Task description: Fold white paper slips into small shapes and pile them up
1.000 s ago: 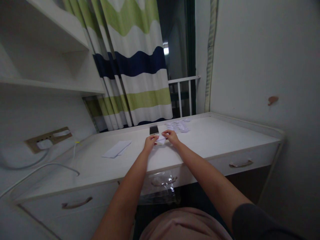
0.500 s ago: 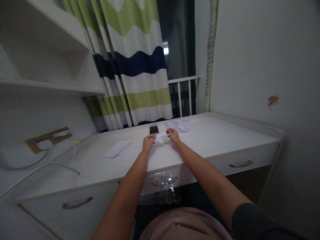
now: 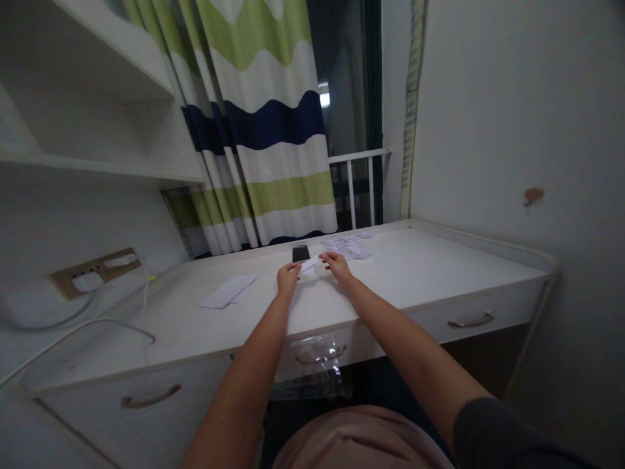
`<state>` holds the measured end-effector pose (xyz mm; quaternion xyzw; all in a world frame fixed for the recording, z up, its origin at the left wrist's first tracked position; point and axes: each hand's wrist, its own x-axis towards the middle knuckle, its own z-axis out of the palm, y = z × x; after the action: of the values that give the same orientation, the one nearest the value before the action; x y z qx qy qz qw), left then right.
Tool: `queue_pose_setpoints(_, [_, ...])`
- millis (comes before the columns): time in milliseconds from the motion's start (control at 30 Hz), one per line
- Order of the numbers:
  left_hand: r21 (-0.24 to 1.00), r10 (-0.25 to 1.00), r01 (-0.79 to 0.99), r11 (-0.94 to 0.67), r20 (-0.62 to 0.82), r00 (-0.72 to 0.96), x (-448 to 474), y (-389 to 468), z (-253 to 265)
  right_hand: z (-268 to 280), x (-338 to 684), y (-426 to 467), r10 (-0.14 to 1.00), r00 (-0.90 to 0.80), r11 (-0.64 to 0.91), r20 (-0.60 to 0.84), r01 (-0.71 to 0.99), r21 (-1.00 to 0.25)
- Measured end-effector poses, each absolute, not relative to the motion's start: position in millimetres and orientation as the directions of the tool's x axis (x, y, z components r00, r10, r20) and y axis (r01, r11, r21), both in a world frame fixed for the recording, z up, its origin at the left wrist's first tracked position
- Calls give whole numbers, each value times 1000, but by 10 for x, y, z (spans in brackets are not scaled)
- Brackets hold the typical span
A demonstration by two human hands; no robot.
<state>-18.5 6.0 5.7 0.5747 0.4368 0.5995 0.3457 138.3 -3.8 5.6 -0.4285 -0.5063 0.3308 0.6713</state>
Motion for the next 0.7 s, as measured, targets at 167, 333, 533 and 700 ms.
queue_pose_setpoints(167, [923,918,83,-377,384,-103,-186,64,50,57,1369,-55,887,271,397,374,-33,-917])
queue_pose_setpoints(333, [922,915,73,-381,387,-109,-187,71,47,60,1364,-73,885,279,391,371,-14,-920])
queue_pose_setpoints(533, [920,912,85,-382,390,-126,-190,78,47,47,1375,-47,868,299,398,395,55,-916])
queue_pose_setpoints(700, [903,895,135,-407,424,-137,-196,82,41,71,1362,-83,873,255,402,415,106,-910])
